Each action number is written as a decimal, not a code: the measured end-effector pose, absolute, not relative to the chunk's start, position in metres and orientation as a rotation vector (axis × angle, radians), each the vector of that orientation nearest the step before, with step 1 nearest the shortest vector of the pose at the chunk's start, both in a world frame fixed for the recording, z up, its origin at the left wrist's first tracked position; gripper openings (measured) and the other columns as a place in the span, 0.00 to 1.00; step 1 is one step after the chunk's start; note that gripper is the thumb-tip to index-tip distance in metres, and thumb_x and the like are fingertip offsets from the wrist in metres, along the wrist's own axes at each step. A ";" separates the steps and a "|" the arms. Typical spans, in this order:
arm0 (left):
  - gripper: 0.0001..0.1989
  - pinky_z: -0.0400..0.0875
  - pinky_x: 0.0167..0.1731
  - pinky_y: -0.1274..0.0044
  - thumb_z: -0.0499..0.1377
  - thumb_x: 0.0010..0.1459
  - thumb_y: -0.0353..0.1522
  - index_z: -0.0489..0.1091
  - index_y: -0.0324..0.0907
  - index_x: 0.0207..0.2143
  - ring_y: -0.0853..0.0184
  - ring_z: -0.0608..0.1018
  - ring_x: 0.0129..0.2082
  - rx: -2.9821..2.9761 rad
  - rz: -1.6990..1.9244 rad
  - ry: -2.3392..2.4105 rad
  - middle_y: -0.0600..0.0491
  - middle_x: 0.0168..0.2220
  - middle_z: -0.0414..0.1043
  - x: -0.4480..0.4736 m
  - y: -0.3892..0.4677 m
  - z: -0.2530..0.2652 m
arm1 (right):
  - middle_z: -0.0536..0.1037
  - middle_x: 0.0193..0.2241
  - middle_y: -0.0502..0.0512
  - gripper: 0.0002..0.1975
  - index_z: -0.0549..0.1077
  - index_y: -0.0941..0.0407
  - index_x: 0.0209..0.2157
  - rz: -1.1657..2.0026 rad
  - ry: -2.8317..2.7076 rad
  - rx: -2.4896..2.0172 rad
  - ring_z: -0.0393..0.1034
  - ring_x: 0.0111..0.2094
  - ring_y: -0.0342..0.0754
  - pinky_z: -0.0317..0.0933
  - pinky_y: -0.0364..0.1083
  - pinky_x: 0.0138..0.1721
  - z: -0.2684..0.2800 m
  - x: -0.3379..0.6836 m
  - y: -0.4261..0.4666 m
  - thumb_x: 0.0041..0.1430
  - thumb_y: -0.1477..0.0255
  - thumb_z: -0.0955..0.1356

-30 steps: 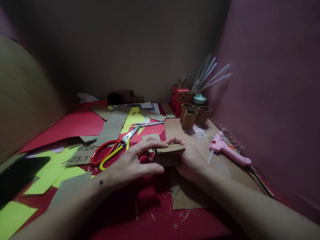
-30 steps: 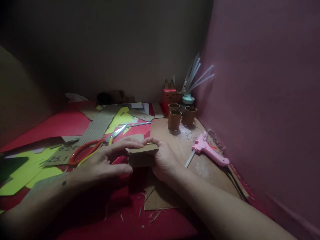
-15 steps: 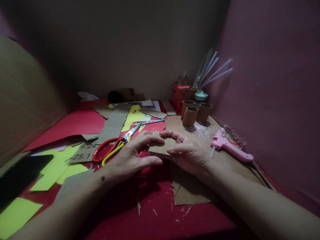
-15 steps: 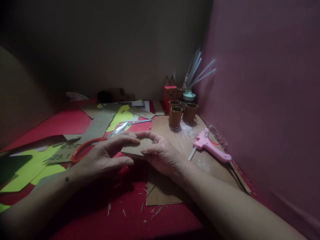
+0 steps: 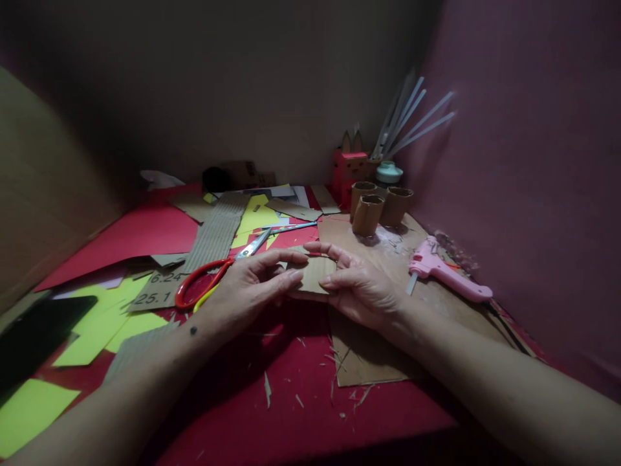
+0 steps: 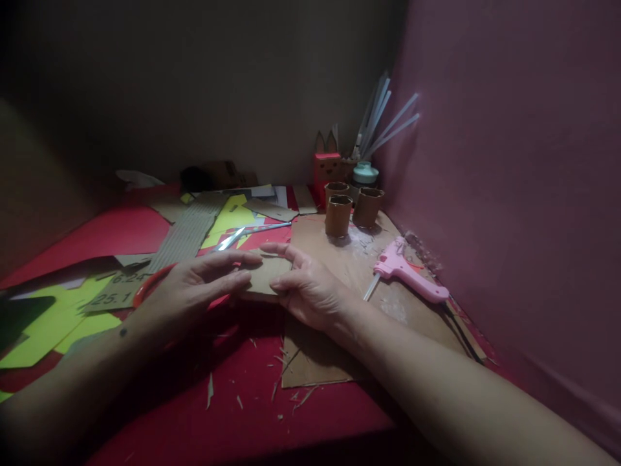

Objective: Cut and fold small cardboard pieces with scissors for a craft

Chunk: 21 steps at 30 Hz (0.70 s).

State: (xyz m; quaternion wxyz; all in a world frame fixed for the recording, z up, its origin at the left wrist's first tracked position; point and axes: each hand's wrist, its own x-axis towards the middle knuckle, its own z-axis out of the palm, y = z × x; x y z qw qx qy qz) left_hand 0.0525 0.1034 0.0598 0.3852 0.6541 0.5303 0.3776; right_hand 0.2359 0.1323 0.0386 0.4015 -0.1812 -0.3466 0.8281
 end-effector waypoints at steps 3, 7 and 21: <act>0.17 0.66 0.25 0.77 0.63 0.53 0.42 0.75 0.44 0.43 0.67 0.74 0.29 1.607 0.982 1.335 0.51 0.33 0.75 0.054 0.104 0.060 | 0.74 0.33 0.51 0.28 0.69 0.56 0.44 2.103 -0.852 -0.452 0.70 0.34 0.46 0.63 0.54 0.49 0.040 0.235 0.131 0.36 0.86 0.66; 0.21 0.65 0.22 0.79 0.64 0.53 0.39 0.70 0.43 0.49 0.72 0.71 0.22 1.526 1.053 1.270 0.53 0.31 0.73 0.057 0.104 0.059 | 0.74 0.35 0.53 0.29 0.68 0.56 0.45 2.068 -0.818 -0.493 0.69 0.36 0.47 0.63 0.53 0.47 0.042 0.233 0.130 0.37 0.86 0.66; 0.10 0.64 0.17 0.84 0.63 0.53 0.36 0.67 0.40 0.31 0.75 0.71 0.19 1.240 1.172 1.250 0.58 0.22 0.69 0.063 0.100 0.058 | 0.76 0.30 0.52 0.24 0.73 0.58 0.40 1.946 -1.199 -0.702 0.69 0.27 0.44 0.60 0.43 0.27 0.034 0.232 0.132 0.36 0.83 0.72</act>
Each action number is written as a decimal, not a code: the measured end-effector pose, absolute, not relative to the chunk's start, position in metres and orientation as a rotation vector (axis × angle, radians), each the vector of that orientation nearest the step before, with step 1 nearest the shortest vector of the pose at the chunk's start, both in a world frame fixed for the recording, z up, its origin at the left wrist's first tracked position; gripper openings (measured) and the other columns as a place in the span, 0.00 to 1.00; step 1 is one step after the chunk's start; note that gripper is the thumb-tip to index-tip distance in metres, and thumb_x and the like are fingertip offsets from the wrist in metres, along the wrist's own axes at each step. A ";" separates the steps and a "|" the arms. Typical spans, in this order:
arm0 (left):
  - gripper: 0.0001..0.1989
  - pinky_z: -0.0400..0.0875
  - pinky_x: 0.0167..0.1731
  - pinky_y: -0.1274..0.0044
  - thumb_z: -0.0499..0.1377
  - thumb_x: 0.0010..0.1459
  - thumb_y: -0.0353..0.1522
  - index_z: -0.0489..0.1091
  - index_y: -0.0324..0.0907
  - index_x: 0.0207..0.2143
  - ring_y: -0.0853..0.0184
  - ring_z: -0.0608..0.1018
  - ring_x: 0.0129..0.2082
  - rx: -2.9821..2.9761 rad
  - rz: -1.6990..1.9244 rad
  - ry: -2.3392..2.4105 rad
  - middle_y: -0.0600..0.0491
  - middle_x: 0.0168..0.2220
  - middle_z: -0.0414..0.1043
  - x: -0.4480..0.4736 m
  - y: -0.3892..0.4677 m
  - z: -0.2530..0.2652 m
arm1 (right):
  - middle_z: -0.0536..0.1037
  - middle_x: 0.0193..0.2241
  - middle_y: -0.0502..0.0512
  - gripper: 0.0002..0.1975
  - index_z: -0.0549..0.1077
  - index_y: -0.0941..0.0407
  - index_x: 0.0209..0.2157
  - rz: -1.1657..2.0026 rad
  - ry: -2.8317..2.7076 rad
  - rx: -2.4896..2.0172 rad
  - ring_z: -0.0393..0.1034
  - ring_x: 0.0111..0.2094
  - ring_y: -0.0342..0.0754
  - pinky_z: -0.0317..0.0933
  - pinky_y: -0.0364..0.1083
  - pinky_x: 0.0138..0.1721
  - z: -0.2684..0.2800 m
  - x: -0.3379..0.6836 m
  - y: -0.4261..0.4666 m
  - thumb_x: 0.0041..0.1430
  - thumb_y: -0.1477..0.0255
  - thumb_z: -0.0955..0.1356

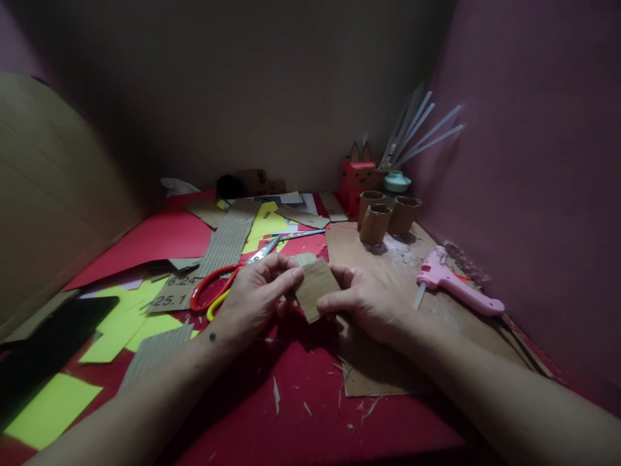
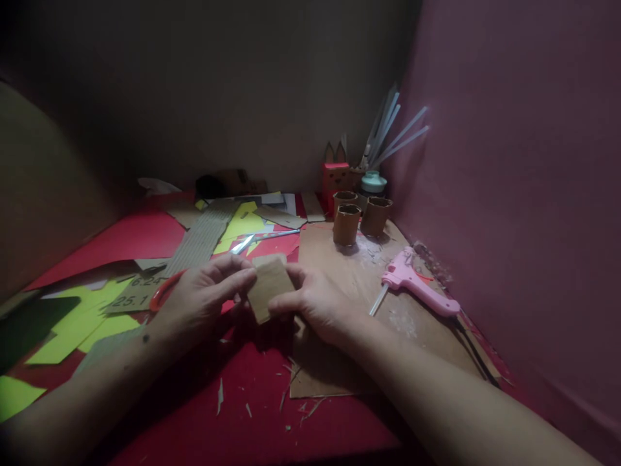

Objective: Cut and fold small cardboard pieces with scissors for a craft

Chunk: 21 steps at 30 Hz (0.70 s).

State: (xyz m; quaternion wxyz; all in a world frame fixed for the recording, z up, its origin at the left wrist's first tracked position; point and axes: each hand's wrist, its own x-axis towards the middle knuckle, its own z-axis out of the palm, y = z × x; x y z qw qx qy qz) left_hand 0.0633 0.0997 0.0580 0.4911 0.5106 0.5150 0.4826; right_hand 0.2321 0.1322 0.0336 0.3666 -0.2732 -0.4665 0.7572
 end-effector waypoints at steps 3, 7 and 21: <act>0.13 0.66 0.21 0.83 0.66 0.49 0.36 0.68 0.41 0.34 0.73 0.73 0.24 1.252 1.195 1.243 0.57 0.27 0.72 0.064 0.100 0.058 | 0.76 0.27 0.52 0.20 0.73 0.59 0.39 1.947 -1.331 -0.741 0.67 0.23 0.43 0.58 0.42 0.23 0.032 0.232 0.130 0.39 0.80 0.73; 0.13 0.67 0.22 0.79 0.64 0.52 0.37 0.70 0.40 0.37 0.69 0.74 0.23 1.312 0.970 1.208 0.53 0.28 0.74 0.065 0.099 0.055 | 0.76 0.27 0.51 0.22 0.72 0.58 0.38 1.821 -1.174 -0.797 0.68 0.24 0.43 0.61 0.43 0.25 0.032 0.230 0.129 0.36 0.80 0.75; 0.10 0.64 0.25 0.78 0.57 0.56 0.35 0.70 0.40 0.26 0.69 0.70 0.25 1.965 0.785 1.378 0.56 0.24 0.68 0.061 0.092 0.052 | 0.73 0.22 0.50 0.10 0.73 0.59 0.25 1.805 -1.128 -0.912 0.66 0.25 0.43 0.59 0.43 0.28 0.047 0.234 0.130 0.42 0.70 0.75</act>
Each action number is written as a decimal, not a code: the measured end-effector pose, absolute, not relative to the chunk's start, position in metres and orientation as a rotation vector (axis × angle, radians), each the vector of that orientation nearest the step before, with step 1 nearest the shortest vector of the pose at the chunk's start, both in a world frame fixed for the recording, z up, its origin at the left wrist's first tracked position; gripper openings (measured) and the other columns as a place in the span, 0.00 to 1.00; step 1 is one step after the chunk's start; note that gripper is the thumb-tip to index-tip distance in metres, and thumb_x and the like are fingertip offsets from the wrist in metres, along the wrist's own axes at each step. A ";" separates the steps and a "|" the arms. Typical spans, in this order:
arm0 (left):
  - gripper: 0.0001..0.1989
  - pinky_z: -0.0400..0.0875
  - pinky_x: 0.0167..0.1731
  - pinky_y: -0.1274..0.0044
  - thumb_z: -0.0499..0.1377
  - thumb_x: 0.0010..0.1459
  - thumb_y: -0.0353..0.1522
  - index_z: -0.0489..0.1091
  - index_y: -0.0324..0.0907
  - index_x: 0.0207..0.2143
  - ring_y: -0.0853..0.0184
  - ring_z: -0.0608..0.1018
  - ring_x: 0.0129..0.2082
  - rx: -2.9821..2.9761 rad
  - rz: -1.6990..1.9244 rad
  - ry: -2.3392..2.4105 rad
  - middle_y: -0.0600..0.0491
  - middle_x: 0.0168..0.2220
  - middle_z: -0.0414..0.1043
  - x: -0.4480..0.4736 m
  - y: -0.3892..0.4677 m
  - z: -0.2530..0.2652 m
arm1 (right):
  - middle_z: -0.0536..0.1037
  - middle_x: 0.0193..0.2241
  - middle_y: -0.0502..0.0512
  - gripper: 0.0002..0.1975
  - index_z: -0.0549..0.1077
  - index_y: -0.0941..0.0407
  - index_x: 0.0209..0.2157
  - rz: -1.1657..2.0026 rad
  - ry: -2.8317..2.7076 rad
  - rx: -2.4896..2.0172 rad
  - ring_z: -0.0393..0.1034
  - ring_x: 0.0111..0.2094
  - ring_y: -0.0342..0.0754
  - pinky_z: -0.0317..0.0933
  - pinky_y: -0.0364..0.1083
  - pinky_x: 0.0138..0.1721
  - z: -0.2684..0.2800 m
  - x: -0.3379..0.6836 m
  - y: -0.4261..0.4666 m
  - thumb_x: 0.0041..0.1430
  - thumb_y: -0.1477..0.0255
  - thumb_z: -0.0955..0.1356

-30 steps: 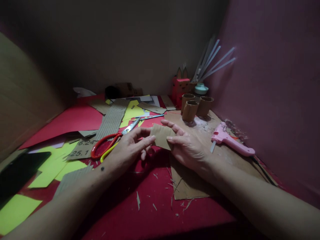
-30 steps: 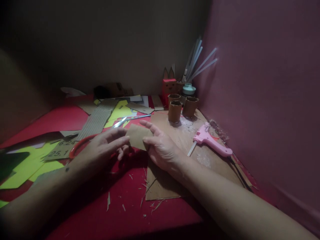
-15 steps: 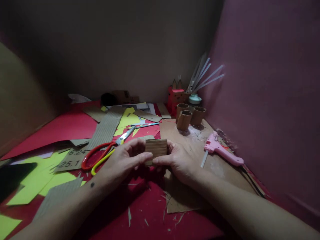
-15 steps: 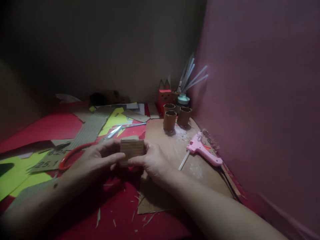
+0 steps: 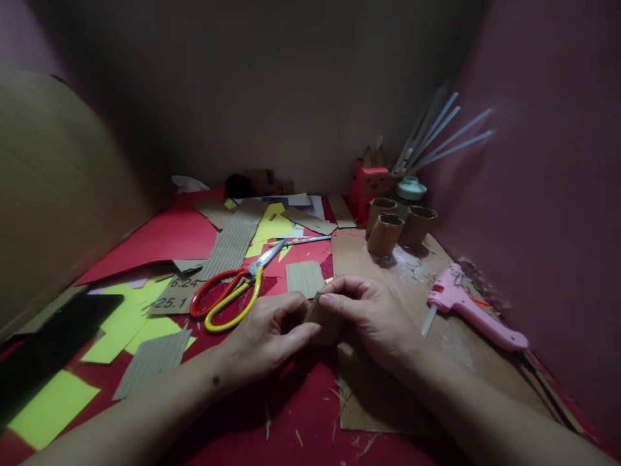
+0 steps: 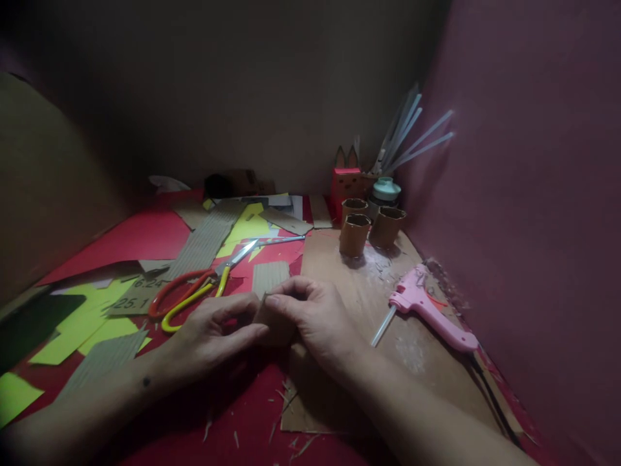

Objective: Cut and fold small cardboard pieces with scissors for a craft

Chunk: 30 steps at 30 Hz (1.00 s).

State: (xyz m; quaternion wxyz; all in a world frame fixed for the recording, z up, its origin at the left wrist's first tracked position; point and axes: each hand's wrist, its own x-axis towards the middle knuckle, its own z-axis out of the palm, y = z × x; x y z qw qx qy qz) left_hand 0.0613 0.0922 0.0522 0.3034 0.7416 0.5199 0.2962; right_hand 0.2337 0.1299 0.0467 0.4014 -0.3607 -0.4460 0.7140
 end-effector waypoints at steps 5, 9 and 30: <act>0.10 0.61 0.23 0.80 0.57 0.57 0.36 0.72 0.40 0.28 0.70 0.69 0.23 1.941 0.682 1.308 0.56 0.24 0.68 0.058 0.096 0.049 | 0.73 0.23 0.48 0.08 0.73 0.57 0.26 1.689 -1.054 -0.896 0.64 0.25 0.42 0.58 0.42 0.27 0.039 0.230 0.130 0.46 0.69 0.74; 0.11 0.60 0.22 0.81 0.53 0.59 0.34 0.72 0.40 0.28 0.71 0.68 0.22 1.854 0.676 1.219 0.57 0.23 0.67 0.058 0.095 0.052 | 0.74 0.25 0.48 0.08 0.74 0.56 0.29 1.700 -0.989 -0.838 0.65 0.26 0.41 0.59 0.41 0.29 0.039 0.231 0.132 0.46 0.69 0.74; 0.12 0.57 0.23 0.80 0.56 0.58 0.35 0.66 0.40 0.23 0.72 0.64 0.22 1.996 0.894 1.347 0.59 0.21 0.61 0.060 0.090 0.052 | 0.78 0.22 0.51 0.05 0.77 0.57 0.23 1.834 -1.004 -0.738 0.70 0.24 0.44 0.63 0.44 0.30 0.043 0.232 0.124 0.41 0.75 0.76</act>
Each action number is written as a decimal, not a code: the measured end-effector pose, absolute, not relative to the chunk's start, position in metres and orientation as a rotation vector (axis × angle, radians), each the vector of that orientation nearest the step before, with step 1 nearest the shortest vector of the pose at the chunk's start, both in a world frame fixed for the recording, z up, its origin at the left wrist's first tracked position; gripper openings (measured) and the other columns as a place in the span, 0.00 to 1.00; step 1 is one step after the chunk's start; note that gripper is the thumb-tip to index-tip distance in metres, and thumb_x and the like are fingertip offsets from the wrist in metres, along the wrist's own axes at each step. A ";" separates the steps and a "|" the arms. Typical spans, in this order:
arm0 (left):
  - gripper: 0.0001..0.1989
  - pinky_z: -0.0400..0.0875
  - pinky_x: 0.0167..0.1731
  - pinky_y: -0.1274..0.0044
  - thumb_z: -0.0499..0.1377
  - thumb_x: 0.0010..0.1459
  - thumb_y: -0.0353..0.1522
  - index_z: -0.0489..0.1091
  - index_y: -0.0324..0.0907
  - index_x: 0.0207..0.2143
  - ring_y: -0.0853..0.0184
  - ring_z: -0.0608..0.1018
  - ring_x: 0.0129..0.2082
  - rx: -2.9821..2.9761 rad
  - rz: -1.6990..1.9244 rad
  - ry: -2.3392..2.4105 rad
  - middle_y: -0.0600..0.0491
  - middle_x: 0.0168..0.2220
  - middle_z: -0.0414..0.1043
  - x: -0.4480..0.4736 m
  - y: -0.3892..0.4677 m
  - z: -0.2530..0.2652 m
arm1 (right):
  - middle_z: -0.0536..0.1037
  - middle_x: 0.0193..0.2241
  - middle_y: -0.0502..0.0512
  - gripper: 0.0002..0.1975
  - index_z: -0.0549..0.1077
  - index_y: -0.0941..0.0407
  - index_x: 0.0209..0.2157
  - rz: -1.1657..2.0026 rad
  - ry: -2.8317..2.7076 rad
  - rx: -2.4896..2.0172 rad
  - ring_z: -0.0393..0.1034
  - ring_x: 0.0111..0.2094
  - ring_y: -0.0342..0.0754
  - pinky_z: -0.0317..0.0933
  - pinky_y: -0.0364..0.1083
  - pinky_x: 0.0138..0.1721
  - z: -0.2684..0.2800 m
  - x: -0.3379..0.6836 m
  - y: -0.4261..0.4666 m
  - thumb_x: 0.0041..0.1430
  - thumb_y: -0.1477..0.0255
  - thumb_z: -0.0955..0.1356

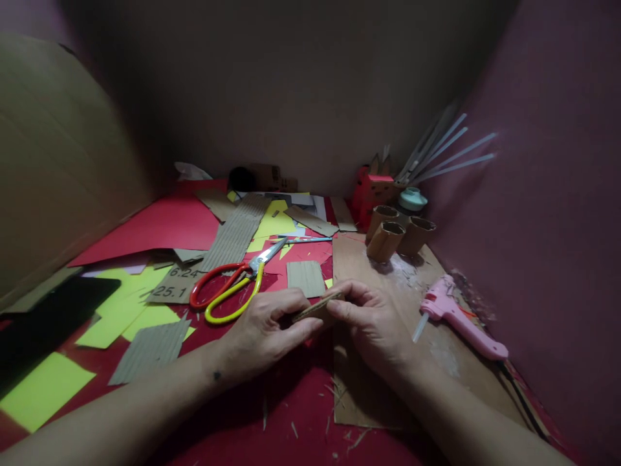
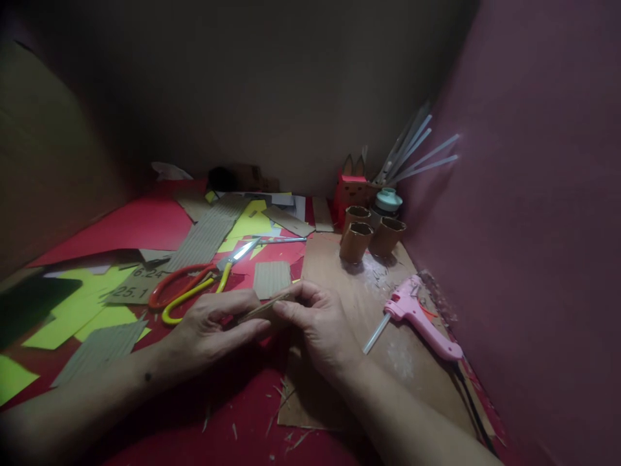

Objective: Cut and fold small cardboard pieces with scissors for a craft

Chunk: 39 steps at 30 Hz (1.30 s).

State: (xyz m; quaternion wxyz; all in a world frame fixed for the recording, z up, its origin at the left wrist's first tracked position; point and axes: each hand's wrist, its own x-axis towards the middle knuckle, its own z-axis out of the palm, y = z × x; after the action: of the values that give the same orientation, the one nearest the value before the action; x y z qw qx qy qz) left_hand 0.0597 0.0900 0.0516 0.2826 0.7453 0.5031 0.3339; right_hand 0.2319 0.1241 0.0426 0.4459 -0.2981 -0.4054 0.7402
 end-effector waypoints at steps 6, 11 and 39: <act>0.14 0.55 0.22 0.80 0.56 0.58 0.34 0.62 0.41 0.20 0.73 0.62 0.21 2.070 0.969 1.338 0.60 0.20 0.57 0.060 0.087 0.057 | 0.79 0.25 0.52 0.06 0.78 0.57 0.25 1.864 -1.017 -0.693 0.71 0.28 0.45 0.62 0.44 0.35 0.040 0.234 0.127 0.41 0.72 0.76; 0.14 0.55 0.22 0.80 0.55 0.58 0.34 0.64 0.41 0.20 0.73 0.62 0.21 2.083 0.952 1.356 0.59 0.20 0.57 0.061 0.087 0.061 | 0.79 0.24 0.51 0.07 0.78 0.56 0.24 1.858 -1.004 -0.682 0.70 0.28 0.45 0.61 0.44 0.35 0.040 0.233 0.127 0.41 0.71 0.77; 0.19 0.71 0.42 0.76 0.61 0.57 0.30 0.71 0.53 0.51 0.66 0.74 0.45 1.859 1.208 1.106 0.54 0.47 0.71 0.057 0.095 0.050 | 0.80 0.32 0.58 0.17 0.76 0.60 0.39 1.997 -1.005 -0.637 0.76 0.30 0.48 0.69 0.45 0.28 0.036 0.230 0.127 0.46 0.69 0.76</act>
State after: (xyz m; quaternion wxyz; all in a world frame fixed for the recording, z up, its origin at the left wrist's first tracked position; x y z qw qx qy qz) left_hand 0.0571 0.0947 0.0502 0.3259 0.7094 0.4221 0.4609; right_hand 0.2301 0.1269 0.0358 0.3970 -0.2515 -0.3968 0.7885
